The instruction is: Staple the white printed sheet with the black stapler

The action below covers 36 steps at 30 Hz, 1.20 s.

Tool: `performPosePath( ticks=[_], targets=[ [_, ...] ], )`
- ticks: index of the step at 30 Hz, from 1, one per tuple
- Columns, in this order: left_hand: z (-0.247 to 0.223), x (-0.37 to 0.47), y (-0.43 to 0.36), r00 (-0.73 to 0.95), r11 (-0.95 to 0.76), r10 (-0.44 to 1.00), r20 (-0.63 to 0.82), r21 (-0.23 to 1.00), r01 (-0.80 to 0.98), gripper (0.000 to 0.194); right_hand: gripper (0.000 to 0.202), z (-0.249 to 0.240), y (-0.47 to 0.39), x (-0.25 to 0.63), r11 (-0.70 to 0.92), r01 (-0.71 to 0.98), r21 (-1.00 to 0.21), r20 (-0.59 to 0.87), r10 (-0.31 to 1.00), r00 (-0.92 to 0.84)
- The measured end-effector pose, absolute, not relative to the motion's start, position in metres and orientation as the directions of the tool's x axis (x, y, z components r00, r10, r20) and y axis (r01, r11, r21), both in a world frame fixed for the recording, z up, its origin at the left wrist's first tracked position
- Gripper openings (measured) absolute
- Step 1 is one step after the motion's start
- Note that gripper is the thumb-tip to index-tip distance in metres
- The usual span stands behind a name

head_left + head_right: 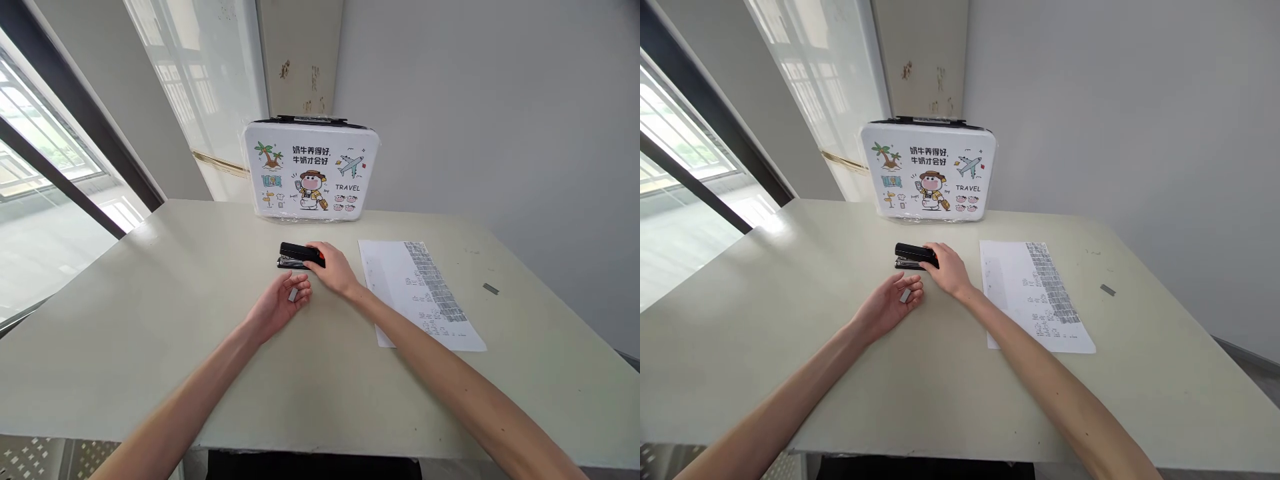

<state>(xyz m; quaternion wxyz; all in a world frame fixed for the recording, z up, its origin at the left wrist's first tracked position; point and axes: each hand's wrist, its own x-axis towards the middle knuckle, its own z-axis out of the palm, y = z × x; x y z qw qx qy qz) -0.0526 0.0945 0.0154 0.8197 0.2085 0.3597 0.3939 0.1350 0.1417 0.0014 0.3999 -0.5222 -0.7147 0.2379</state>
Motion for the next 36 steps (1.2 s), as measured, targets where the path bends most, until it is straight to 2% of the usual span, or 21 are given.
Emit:
performPosePath(
  ticks=[3, 6, 8, 11, 14, 17, 20, 22, 26, 31, 34, 36],
  targets=[
    [0.016, -0.052, 0.095, 0.433, 0.599, 0.8, -0.416, 0.597, -0.534, 0.038, 0.032, 0.014, 0.121, 0.133, 0.427, 0.559, -0.711, 0.421, 0.895, -0.148],
    [0.017, -0.051, 0.094, 0.459, 0.601, 0.798, -0.391, 0.558, -0.572, 0.049, 0.031, 0.019, 0.096, 0.129, 0.562, 0.603, -0.566, 0.495, 0.817, -0.296],
    [0.018, -0.051, 0.093, 0.484, 0.615, 0.788, -0.381, 0.546, -0.57, 0.052, 0.029, 0.018, 0.082, 0.124, 0.59, 0.646, -0.484, 0.481, 0.796, -0.367],
    [0.019, -0.052, 0.091, 0.518, 0.636, 0.768, -0.376, 0.542, -0.549, 0.052, 0.019, 0.016, 0.068, 0.119, 0.583, 0.675, -0.451, 0.476, 0.797, -0.371],
    [0.02, -0.051, 0.09, 0.548, 0.653, 0.749, -0.371, 0.556, -0.515, 0.051, 0.018, 0.019, 0.057, 0.133, 0.581, 0.675, -0.454, 0.522, 0.788, -0.327],
    [0.021, -0.051, 0.091, 0.563, 0.654, 0.742, -0.365, 0.578, -0.488, 0.051, 0.024, 0.024, 0.043, 0.183, 0.453, 0.746, -0.489, 0.504, 0.844, -0.183],
    [0.022, -0.052, 0.092, 0.548, 0.652, 0.743, -0.384, 0.596, -0.468, 0.049, 0.028, 0.02, 0.022, 0.264, 0.1, 0.848, -0.52, 0.398, 0.907, 0.137],
    [0.022, -0.053, 0.093, 0.536, 0.652, 0.745, -0.398, 0.605, -0.457, 0.047, 0.035, 0.011, 0.006, 0.323, -0.076, 0.889, -0.452, 0.363, 0.895, 0.261],
    [0.021, -0.055, 0.094, 0.524, 0.652, 0.745, -0.413, 0.617, -0.44, 0.039, 0.044, -0.016, -0.027, 0.407, -0.322, 0.89, -0.323, 0.336, 0.84, 0.426],
    [0.02, -0.058, 0.097, 0.521, 0.646, 0.749, -0.409, 0.625, -0.439, 0.03, 0.052, -0.038, -0.044, 0.431, -0.404, 0.884, -0.235, 0.318, 0.828, 0.462],
    [0.022, -0.06, 0.1, 0.513, 0.624, 0.765, -0.39, 0.649, -0.436, 0.023, 0.055, -0.037, -0.043, 0.416, -0.397, 0.881, -0.258, 0.374, 0.8, 0.47],
    [0.025, -0.061, 0.1, 0.507, 0.609, 0.775, -0.377, 0.661, -0.438, 0.019, 0.053, -0.031, -0.04, 0.401, -0.332, 0.892, -0.309, 0.399, 0.806, 0.438]
  ],
)
